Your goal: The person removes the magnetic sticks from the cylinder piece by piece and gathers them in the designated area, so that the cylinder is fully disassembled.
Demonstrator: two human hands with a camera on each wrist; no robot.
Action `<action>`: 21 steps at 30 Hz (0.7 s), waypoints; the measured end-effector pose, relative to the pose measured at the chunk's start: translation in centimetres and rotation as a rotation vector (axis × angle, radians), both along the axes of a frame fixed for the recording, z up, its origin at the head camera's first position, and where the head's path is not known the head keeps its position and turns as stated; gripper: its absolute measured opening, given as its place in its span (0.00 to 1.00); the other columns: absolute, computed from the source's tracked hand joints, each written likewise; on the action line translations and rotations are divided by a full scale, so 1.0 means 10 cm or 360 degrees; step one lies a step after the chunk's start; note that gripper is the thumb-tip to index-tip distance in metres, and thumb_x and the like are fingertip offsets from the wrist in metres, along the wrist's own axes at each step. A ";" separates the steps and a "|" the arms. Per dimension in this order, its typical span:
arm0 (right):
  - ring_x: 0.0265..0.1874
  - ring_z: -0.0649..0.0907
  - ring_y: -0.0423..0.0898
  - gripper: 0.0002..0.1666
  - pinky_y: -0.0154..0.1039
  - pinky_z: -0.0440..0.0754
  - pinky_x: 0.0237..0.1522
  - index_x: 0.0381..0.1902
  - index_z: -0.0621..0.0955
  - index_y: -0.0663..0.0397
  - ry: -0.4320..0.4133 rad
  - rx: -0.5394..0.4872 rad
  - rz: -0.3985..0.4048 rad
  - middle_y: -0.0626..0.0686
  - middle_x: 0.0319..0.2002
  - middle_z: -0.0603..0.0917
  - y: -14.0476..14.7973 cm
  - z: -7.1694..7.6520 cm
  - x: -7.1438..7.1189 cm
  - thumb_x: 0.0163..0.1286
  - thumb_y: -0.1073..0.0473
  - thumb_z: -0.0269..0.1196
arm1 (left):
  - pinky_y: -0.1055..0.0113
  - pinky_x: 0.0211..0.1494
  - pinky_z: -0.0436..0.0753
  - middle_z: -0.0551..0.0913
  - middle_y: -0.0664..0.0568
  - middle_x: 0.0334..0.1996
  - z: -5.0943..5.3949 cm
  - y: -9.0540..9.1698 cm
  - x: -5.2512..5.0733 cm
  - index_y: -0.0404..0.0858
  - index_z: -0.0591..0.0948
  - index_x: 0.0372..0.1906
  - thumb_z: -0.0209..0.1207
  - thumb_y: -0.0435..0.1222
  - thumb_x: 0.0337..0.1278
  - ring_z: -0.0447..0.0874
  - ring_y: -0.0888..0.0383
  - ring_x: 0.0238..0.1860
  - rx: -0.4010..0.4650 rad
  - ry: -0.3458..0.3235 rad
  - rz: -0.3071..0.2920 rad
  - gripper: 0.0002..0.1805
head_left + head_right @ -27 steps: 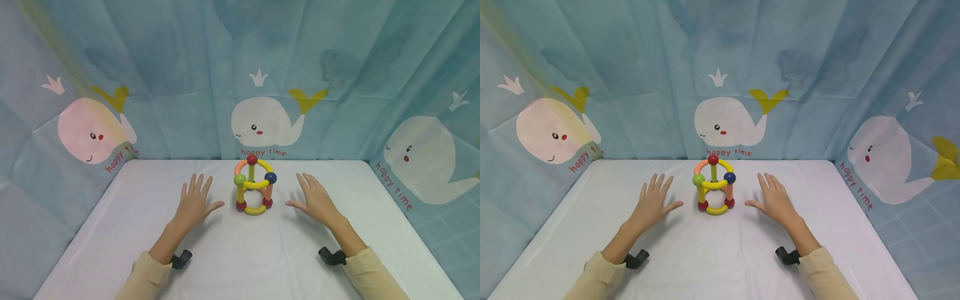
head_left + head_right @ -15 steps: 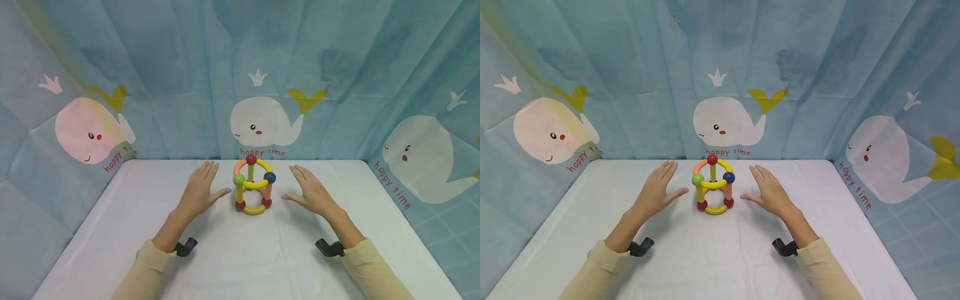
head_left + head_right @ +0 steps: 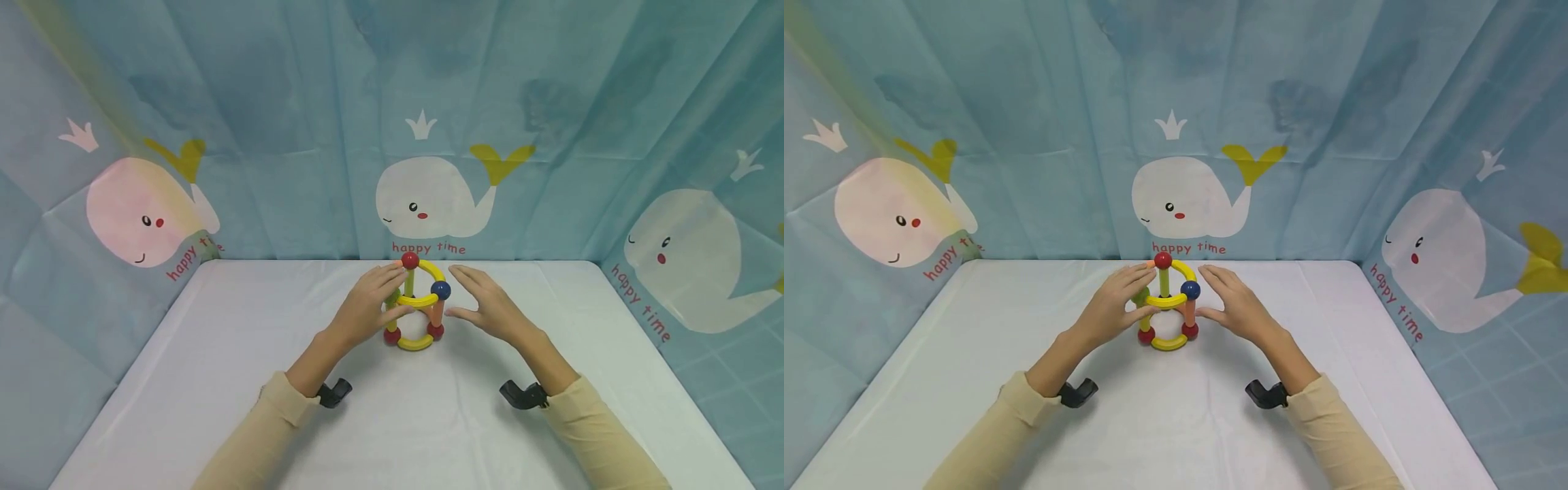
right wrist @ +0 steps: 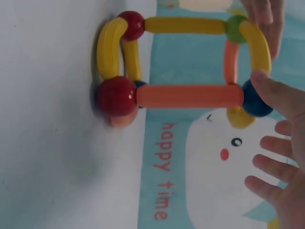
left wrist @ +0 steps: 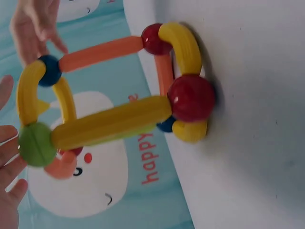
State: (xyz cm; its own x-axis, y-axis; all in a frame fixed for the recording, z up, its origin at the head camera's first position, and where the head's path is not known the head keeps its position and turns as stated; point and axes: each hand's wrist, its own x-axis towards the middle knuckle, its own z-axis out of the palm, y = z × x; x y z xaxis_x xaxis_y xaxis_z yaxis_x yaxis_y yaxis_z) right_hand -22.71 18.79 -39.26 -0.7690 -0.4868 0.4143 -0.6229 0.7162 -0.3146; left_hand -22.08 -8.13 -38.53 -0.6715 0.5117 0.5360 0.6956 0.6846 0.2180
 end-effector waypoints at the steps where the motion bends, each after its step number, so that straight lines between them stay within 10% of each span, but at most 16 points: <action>1: 0.65 0.73 0.57 0.49 0.54 0.76 0.62 0.70 0.68 0.58 0.0023 -0.0009 0.0019 0.60 0.66 0.74 -0.02 0.00 -0.01 0.53 0.53 0.76 | 0.52 0.72 0.68 0.80 0.47 0.60 0.00 0.03 0.00 0.37 0.78 0.61 0.71 0.47 0.49 0.75 0.51 0.66 0.0005 0.0009 -0.0017 0.34; 21: 0.52 0.83 0.54 0.29 0.47 0.83 0.54 0.54 0.81 0.63 0.0286 -0.0142 0.0191 0.59 0.51 0.85 -0.18 -0.03 -0.06 0.52 0.68 0.74 | 0.62 0.55 0.81 0.90 0.55 0.38 -0.16 0.18 -0.06 0.41 0.87 0.48 0.71 0.39 0.49 0.81 0.57 0.47 0.0119 0.0026 -0.0225 0.18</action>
State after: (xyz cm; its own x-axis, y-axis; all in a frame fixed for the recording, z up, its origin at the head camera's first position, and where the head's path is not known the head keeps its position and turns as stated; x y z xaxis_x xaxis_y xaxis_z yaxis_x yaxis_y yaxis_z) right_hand -23.31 17.00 -39.60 -0.6177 -0.5257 0.5849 -0.7537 0.6080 -0.2495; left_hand -22.68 -6.36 -40.17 -0.5864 0.5590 0.5862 0.7879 0.5617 0.2526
